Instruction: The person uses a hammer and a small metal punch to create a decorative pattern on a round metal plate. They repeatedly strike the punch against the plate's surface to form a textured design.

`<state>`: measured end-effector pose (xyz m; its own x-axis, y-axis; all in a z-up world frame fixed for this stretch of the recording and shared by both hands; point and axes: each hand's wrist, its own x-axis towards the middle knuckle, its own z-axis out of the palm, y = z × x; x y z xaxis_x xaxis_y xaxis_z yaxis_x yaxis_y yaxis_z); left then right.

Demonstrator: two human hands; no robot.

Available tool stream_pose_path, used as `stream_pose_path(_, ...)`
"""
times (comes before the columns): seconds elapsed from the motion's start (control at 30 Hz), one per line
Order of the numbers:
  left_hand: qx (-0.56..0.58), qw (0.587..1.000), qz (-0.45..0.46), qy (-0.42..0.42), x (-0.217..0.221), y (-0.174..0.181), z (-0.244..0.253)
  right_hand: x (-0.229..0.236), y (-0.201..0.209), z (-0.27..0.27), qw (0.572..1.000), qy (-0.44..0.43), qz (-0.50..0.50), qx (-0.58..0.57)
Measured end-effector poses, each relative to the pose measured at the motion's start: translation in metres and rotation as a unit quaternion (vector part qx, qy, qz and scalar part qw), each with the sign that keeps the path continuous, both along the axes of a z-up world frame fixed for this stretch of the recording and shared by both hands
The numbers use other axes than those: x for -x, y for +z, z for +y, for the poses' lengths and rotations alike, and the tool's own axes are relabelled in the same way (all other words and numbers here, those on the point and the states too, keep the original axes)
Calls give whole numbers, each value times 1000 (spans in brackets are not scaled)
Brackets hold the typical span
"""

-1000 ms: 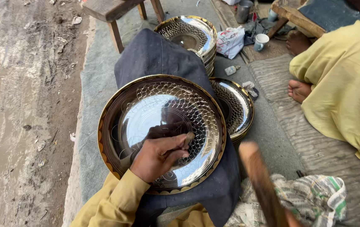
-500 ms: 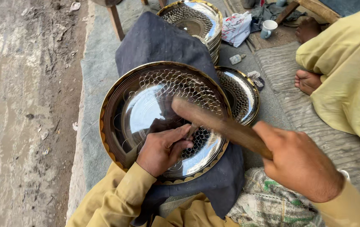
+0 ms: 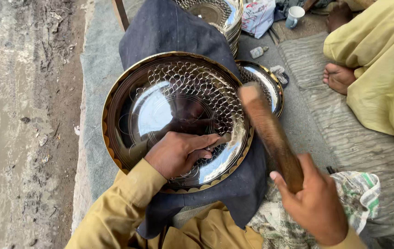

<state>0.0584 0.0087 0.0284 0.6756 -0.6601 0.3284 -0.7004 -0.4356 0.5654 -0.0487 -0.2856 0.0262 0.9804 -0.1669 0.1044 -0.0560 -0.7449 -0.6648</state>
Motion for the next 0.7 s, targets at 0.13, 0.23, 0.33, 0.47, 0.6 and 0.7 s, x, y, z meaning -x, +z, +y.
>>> stream_pose_path(0.13,-48,995,8,-92,-10,13,-5,25,-33,16,1000,-22,19,-6)
stream_pose_path(0.23,-72,992,34,-96,-6,21,-5,32,-45,27,995,-75,45,-44)
stream_pose_path(0.33,26,997,30,-66,-4,26,-2,29,-45,22,996,-72,45,-22)
stream_pose_path(0.47,55,998,21,-14,6,18,2,25,-29,-2,999,-4,-29,23)
stream_pose_path(0.6,23,1000,-3,3,-1,14,1,4,-10,-7,994,17,-106,-28)
stream_pose_path(0.7,2,1000,-8,1,1,7,3,-8,5,-12,989,113,-35,92)
